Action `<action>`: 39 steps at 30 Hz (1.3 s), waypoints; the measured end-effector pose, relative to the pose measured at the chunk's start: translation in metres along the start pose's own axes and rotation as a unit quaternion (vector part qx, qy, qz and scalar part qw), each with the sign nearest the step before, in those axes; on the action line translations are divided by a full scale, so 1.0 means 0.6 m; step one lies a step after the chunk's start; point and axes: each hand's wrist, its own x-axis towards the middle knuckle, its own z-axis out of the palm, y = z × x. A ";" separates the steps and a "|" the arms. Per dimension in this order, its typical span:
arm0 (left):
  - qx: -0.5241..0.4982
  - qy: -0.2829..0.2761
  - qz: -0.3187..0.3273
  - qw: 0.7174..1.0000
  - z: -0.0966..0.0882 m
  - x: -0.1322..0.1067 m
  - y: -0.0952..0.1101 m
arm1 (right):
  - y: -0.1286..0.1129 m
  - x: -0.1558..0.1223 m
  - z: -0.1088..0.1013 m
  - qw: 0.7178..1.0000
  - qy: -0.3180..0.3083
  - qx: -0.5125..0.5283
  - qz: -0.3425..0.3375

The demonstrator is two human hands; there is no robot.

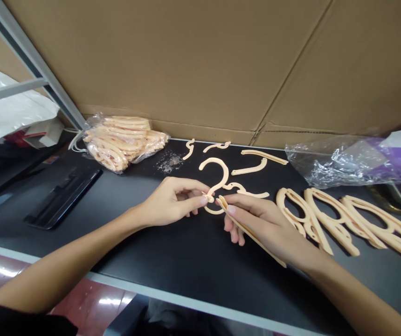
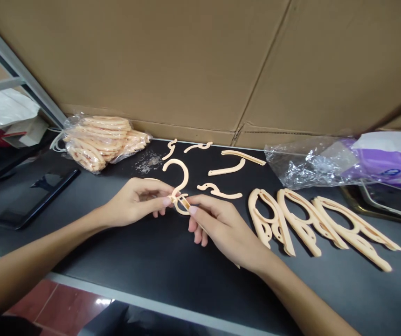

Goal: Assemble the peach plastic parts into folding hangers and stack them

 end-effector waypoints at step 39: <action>0.253 -0.004 0.310 0.916 0.007 -0.002 -0.017 | -0.005 -0.013 -0.009 0.926 -0.054 -0.358 -0.104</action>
